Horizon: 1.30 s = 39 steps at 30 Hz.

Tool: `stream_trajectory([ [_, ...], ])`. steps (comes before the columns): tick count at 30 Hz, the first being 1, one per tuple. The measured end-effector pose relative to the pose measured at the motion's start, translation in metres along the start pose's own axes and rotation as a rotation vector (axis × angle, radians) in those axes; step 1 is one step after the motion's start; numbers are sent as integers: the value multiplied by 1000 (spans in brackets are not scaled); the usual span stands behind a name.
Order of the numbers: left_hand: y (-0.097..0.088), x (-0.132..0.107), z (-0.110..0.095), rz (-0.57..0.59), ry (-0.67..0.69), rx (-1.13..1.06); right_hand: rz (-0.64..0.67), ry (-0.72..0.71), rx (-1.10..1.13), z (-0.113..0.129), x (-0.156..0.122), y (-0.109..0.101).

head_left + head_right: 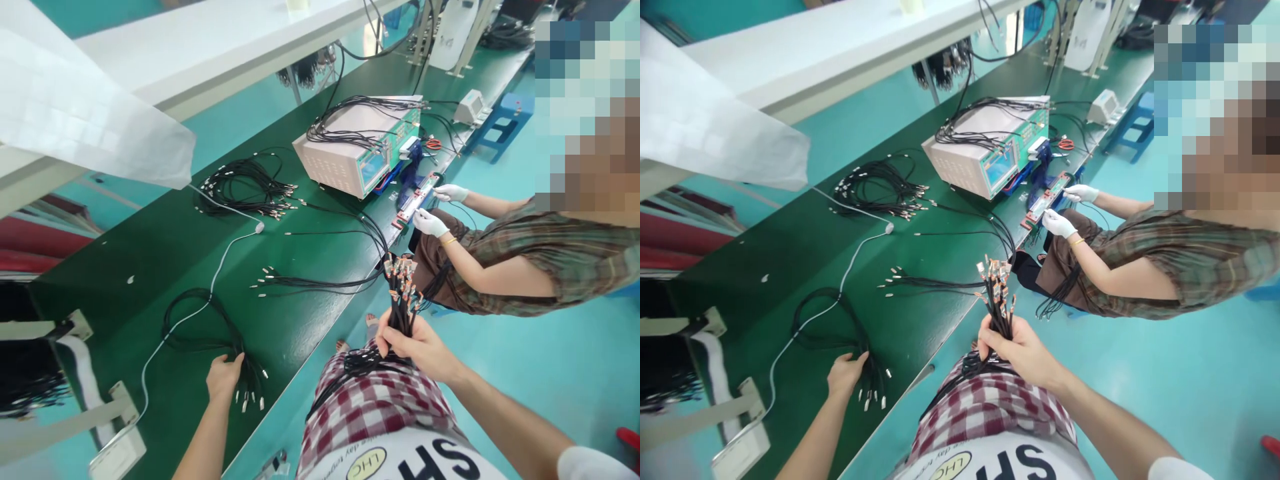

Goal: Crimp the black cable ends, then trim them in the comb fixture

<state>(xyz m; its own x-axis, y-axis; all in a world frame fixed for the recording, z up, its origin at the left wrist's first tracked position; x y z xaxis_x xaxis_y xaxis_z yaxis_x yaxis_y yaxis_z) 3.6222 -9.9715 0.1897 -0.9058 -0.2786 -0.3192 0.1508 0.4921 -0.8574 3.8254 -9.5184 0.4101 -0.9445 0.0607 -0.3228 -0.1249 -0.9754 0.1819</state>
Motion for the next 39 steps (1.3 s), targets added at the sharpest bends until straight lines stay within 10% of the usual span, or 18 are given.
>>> stream_trajectory([
  [13, 22, -39, -11, 34, 262, 97, 27, 60, -45, -17, -3, -5],
  [25, 160, -52, -210, 213, 722, -40, -91, 185, -47, 0, -16, -25],
  [39, 169, -89, -281, 106, 675, -73, -82, 98, -83, 9, -5, -107],
])
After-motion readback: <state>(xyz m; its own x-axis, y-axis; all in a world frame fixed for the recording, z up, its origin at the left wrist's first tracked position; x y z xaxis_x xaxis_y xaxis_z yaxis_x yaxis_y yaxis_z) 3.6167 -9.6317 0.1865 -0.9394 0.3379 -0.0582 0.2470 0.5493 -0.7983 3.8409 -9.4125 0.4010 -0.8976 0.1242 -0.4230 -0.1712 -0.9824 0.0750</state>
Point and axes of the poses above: each hand's wrist, its own x-axis towards the middle knuckle, its own y-axis out of the palm, z = x × y, the point moved 6 cm from there along x, towards the middle knuckle, and after that the axes turned 11 degrees about -x, right-handed, at the moved point
